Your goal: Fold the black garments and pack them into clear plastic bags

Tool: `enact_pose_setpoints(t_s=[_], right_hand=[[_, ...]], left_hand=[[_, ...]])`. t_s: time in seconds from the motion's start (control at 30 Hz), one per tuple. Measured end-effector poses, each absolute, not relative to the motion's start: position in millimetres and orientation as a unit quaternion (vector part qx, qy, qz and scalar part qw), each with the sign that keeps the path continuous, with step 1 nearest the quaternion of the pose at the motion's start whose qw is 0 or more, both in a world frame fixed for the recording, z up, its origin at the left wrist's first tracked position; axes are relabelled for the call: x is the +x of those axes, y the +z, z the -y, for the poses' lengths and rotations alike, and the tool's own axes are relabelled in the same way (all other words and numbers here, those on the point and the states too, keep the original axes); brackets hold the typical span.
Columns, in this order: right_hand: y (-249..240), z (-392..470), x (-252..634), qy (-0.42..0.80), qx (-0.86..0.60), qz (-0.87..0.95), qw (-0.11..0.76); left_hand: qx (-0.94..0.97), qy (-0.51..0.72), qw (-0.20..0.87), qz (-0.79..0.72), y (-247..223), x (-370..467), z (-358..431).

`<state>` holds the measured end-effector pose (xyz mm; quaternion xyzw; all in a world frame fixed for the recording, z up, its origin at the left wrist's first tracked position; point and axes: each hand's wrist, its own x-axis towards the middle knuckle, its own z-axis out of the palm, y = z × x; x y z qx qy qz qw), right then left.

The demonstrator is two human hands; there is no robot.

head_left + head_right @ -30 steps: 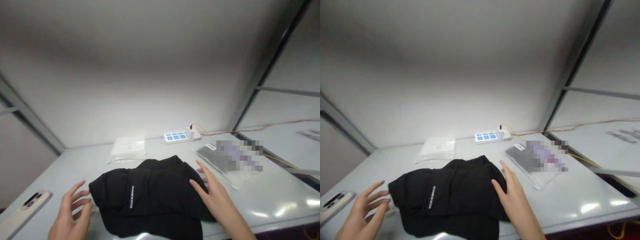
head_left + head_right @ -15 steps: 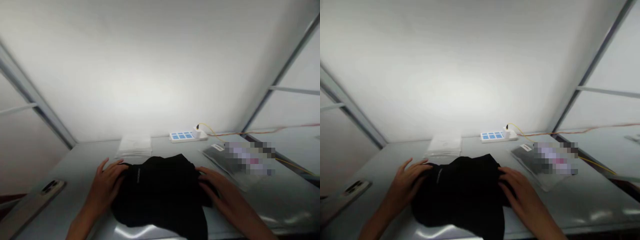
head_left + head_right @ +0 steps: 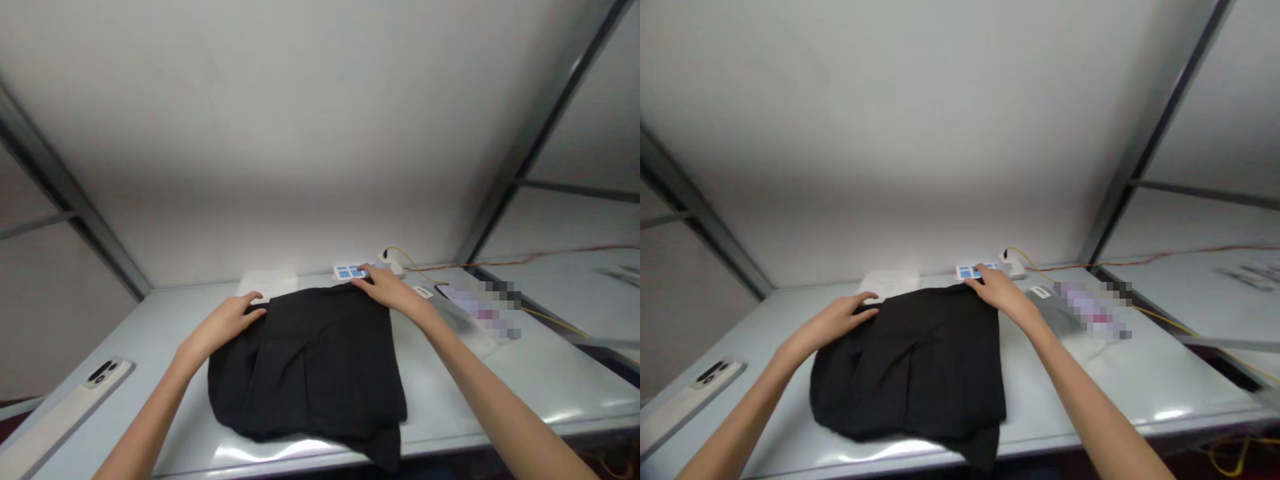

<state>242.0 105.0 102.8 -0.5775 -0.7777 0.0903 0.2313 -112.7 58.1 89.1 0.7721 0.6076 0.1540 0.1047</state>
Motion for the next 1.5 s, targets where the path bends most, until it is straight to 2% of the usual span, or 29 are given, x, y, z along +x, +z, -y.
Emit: enact_pose_setpoints(t_s=[0.07,0.13,0.23,0.4,0.57,0.7,0.77,0.87,0.93,1.03,1.17,1.37,1.43,1.5], right_hand=[[71,-96,230,0.053,-0.585,0.776,0.23],[38,-71,220,0.025,-0.532,0.819,0.213],[-3,-30,213,0.028,-0.493,0.854,0.161],[-25,-11,211,0.051,-0.474,0.867,0.147],[-13,-13,220,0.02,-0.478,0.86,0.177],[-9,-24,283,-0.118,-0.574,0.772,0.245],[-11,-31,326,-0.179,-0.635,0.71,0.246],[-18,-35,374,-0.152,-0.639,0.722,0.22],[-18,-33,383,-0.148,-0.64,0.714,0.242],[-2,-27,368,-0.197,-0.66,0.643,0.335],[48,-20,319,-0.223,-0.636,0.602,0.429],[120,-11,232,-0.185,-0.567,0.648,0.474],[118,-10,207,-0.142,-0.521,0.711,0.451],[100,-12,188,-0.062,-0.48,0.783,0.391]], left_hand=[[0.783,0.182,0.031,-0.594,61,-108,-55],[0.818,0.2,-0.007,-0.539,38,-100,-37],[0.865,0.151,-0.051,-0.476,13,-86,-4],[0.881,0.085,-0.12,-0.449,-12,-78,14],[0.876,0.104,-0.184,-0.433,-11,-81,16],[0.877,0.123,-0.226,-0.405,-12,-78,38],[0.875,0.128,-0.24,-0.401,-14,-75,48],[0.877,0.134,-0.25,-0.387,-16,-74,56],[0.885,0.138,-0.252,-0.366,-16,-76,56],[0.895,0.161,-0.23,-0.347,-14,-80,53],[0.868,0.268,-0.183,-0.376,9,-65,50],[0.848,0.367,-0.137,-0.357,79,-4,51],[0.827,0.389,-0.128,-0.385,86,3,47],[0.812,0.369,-0.134,-0.432,77,-1,39]])
